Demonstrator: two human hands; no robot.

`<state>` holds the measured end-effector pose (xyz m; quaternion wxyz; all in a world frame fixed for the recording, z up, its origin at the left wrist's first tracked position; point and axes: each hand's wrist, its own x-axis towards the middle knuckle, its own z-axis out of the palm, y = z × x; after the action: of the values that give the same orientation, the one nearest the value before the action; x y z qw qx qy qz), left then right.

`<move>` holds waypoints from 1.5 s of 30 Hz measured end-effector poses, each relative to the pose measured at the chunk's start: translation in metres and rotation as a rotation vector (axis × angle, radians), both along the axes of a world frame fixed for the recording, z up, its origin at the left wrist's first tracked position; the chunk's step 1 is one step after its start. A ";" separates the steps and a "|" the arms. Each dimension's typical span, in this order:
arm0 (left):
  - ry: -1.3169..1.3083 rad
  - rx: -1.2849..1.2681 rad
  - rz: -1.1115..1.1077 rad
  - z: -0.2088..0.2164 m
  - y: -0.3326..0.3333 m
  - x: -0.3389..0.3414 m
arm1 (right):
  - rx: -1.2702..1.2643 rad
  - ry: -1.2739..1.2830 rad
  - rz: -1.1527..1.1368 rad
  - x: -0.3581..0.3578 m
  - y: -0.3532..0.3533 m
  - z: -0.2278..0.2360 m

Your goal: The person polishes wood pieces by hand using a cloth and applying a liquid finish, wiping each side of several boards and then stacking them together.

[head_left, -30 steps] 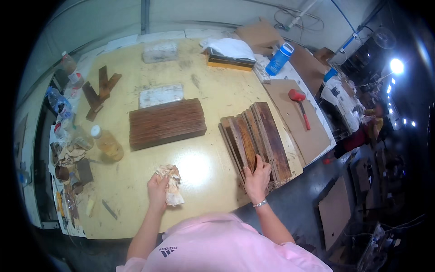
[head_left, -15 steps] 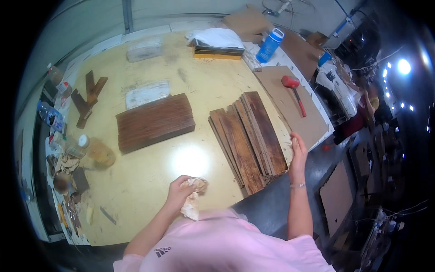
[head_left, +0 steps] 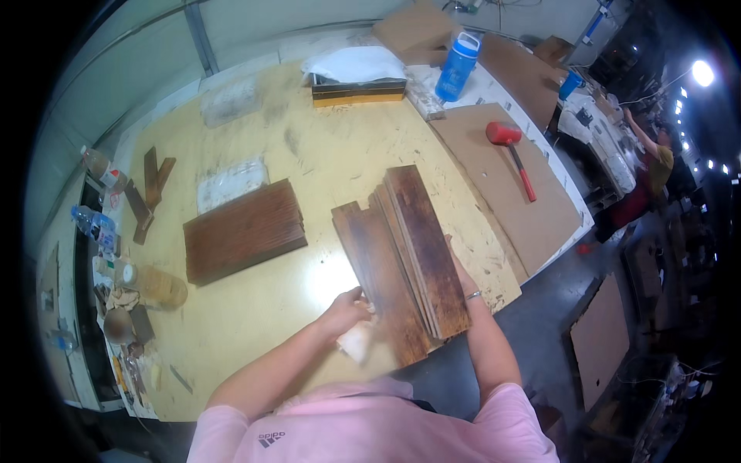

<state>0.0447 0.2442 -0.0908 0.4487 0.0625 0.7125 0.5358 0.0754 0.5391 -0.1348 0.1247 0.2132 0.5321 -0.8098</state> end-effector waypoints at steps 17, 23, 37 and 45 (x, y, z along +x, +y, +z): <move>-0.324 0.028 0.224 0.014 0.060 -0.002 | -0.044 0.081 0.234 -0.020 0.003 0.027; -0.354 0.126 0.114 0.016 0.037 0.004 | 0.158 0.064 0.418 -0.031 0.021 0.039; 0.841 -0.247 0.482 -0.038 -0.232 0.085 | 1.527 0.846 0.802 -0.144 -0.213 0.158; 1.138 -0.253 0.402 -0.047 -0.252 0.099 | 1.593 0.938 0.749 -0.141 -0.311 0.054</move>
<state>0.1438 -0.0082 -0.1374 -0.1078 0.1493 0.8961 0.4039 -0.0658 0.2277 -0.0809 -0.0301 -0.2885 0.9485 -0.1272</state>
